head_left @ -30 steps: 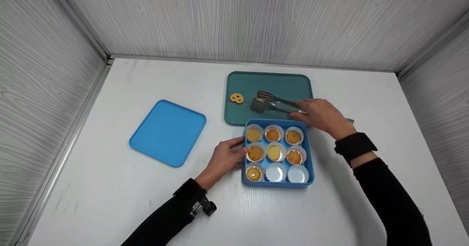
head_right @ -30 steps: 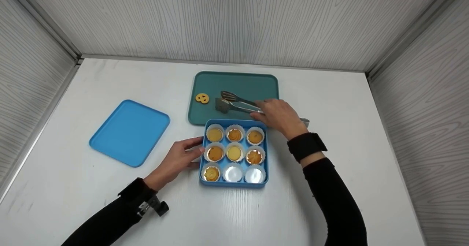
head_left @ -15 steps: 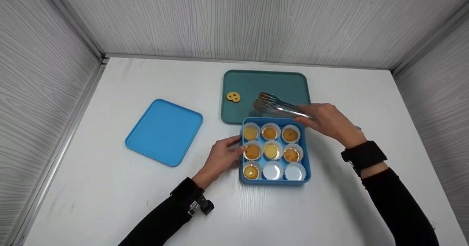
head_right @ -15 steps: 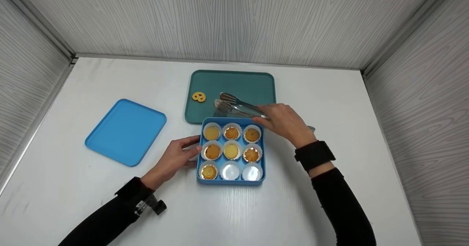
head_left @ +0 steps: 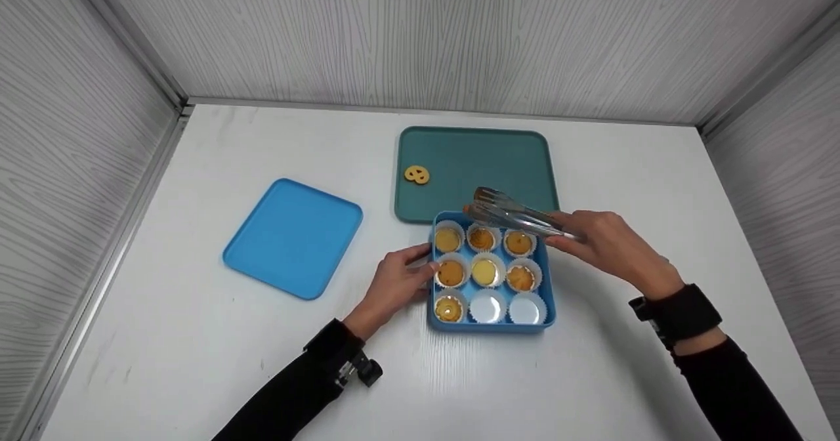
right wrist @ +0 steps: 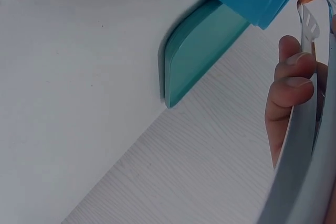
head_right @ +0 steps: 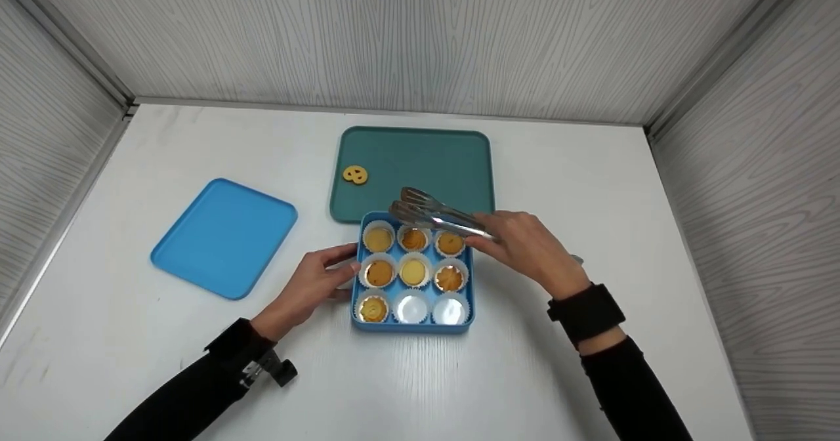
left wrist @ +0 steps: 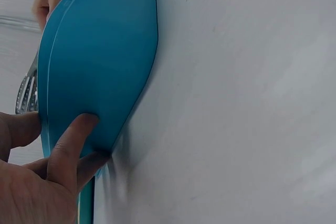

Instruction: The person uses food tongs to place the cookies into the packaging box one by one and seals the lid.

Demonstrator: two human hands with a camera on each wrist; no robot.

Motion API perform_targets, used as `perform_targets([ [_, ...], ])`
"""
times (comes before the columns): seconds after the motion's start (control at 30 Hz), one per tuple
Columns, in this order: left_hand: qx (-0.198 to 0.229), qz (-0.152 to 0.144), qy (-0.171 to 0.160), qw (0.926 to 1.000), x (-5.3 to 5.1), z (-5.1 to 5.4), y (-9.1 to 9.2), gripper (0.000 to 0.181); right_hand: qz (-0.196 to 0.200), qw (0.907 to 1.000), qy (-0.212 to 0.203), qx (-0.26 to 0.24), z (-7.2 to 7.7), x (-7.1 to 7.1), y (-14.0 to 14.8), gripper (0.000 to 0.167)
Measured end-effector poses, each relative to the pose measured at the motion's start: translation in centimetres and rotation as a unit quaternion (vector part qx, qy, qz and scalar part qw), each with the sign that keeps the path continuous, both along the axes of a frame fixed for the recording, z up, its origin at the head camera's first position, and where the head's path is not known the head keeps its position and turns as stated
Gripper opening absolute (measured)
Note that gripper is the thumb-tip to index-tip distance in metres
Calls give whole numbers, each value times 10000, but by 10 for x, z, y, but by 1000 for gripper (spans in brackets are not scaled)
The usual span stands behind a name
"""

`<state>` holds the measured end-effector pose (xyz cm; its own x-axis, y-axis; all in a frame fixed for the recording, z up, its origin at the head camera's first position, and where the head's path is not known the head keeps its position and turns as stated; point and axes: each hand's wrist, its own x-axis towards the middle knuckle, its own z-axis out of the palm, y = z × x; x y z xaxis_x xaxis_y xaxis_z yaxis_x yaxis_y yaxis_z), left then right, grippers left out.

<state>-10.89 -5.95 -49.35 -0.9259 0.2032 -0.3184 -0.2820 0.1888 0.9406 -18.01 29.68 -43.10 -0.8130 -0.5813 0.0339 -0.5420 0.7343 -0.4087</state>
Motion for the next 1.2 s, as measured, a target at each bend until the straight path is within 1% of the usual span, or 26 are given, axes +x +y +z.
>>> perform_targets([
  [0.2,-67,-43,122,9999,0,-2,-1,52,129,9999,-11,5,2,17,6,44],
  [0.33,-124,-9,217,9997,-1,-1,-1,51,237,9997,32,-7,3,29,8,47],
  [0.47,-159,32,209,9996,-2,-1,-1,50,284,9996,15,-13,5,39,10,45],
  [0.57,-95,31,125,9999,-2,-1,-1,50,289,9996,-51,18,7,45,12,44],
  [0.7,-23,30,86,10000,-1,-1,0,50,357,9992,-196,-34,9,51,16,43],
  [0.87,-82,56,24,9999,-1,-1,1,52,558,9979,-335,-74,10,56,23,42],
  [1.03,-28,44,-24,10000,1,-1,1,52,715,9969,-316,78,11,62,29,42],
  [1.2,-63,51,-25,10000,0,0,0,52,852,9957,-225,297,12,67,33,42],
])
